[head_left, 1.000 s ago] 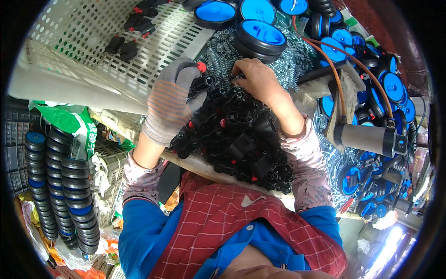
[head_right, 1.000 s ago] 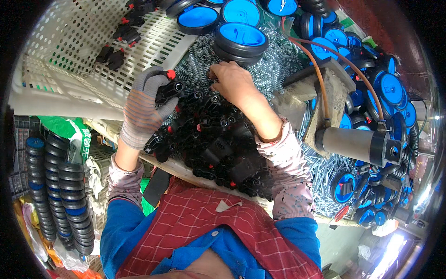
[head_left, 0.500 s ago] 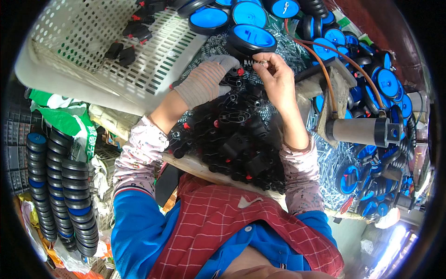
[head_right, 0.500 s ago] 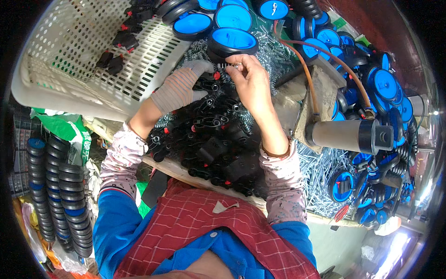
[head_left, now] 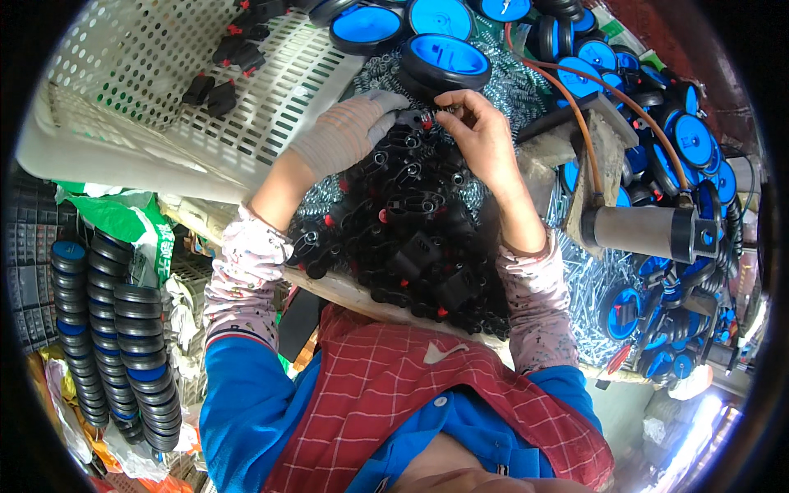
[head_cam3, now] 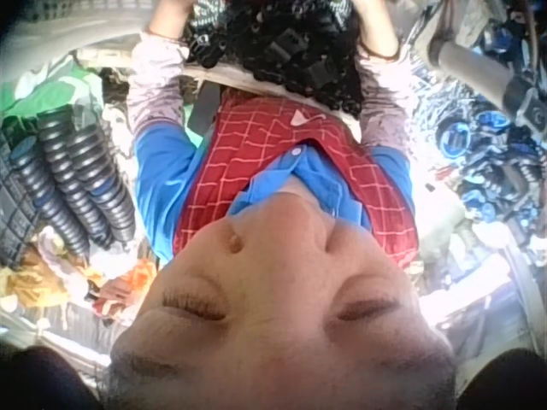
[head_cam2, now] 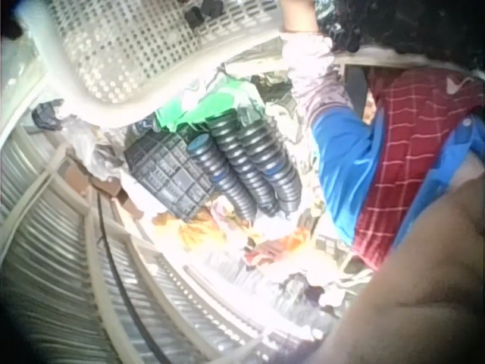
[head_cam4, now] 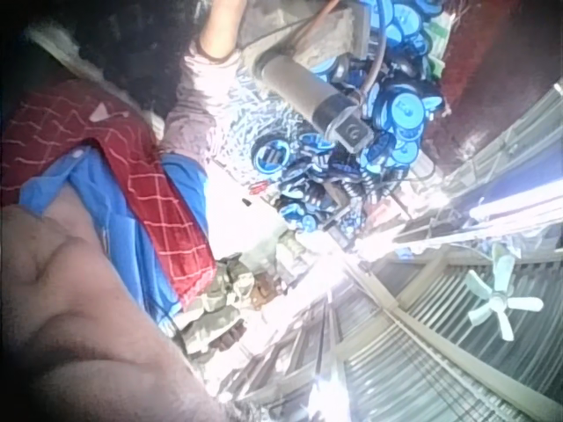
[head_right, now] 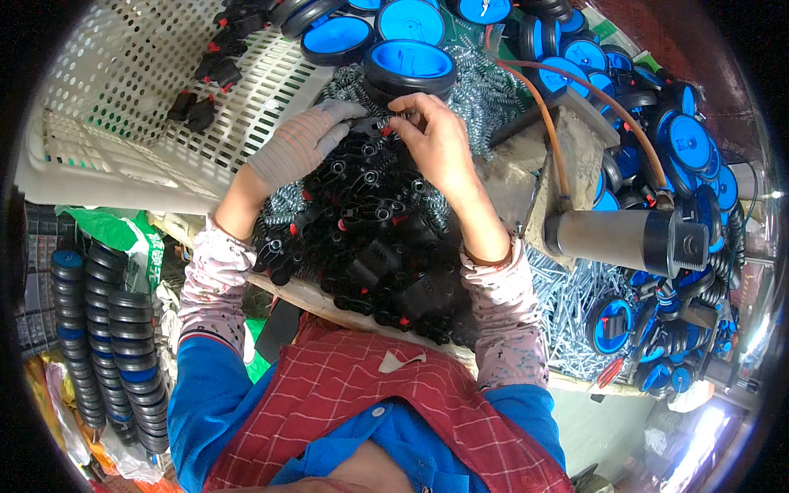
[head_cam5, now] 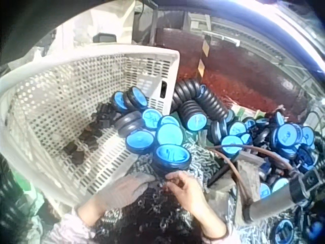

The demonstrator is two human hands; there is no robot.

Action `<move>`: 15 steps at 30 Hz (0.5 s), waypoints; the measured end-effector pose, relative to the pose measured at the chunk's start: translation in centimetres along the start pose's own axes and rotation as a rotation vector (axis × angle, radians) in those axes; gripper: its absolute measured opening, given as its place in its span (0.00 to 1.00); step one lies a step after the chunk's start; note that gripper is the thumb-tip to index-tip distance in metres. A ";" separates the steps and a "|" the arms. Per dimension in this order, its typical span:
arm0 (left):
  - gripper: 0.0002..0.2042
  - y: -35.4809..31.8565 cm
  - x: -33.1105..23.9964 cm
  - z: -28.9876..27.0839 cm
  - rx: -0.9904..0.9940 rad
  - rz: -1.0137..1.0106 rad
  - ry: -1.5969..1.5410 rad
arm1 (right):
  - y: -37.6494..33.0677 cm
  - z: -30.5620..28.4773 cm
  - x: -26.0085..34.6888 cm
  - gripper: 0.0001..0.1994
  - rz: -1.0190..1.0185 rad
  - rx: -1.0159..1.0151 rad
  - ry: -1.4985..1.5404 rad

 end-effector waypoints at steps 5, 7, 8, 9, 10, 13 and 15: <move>0.17 1.7 -0.5 0.0 0.135 -0.074 0.240 | -0.8 0.9 0.7 0.10 -0.044 0.138 0.034; 0.18 2.5 -0.3 0.0 0.177 -0.104 0.297 | -1.2 0.9 1.4 0.10 -0.080 0.157 0.028; 0.19 2.9 0.1 0.2 0.191 -0.115 0.320 | -1.3 0.9 1.6 0.10 -0.081 0.187 0.024; 0.19 3.4 -0.1 0.2 0.206 -0.124 0.341 | -1.5 0.9 1.7 0.10 -0.078 0.215 0.020; 0.19 3.8 -0.3 0.2 0.254 -0.120 0.373 | -1.6 0.8 1.8 0.10 -0.071 0.225 0.016; 0.19 4.6 -0.6 -0.2 0.275 -0.108 0.435 | -1.9 0.1 2.2 0.11 -0.084 0.158 0.004; 0.18 4.7 -0.1 -0.7 0.120 -0.099 0.436 | -2.0 -0.9 2.4 0.11 -0.149 -0.020 -0.002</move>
Point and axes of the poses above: each hand's wrist, its own y-axis towards the middle knuckle, its own z-axis out of the palm, x = y × z, the point moved 7 cm from there along y, towards the middle knuckle, and after that the axes turned 7 degrees about x, right-handed, at the moved point
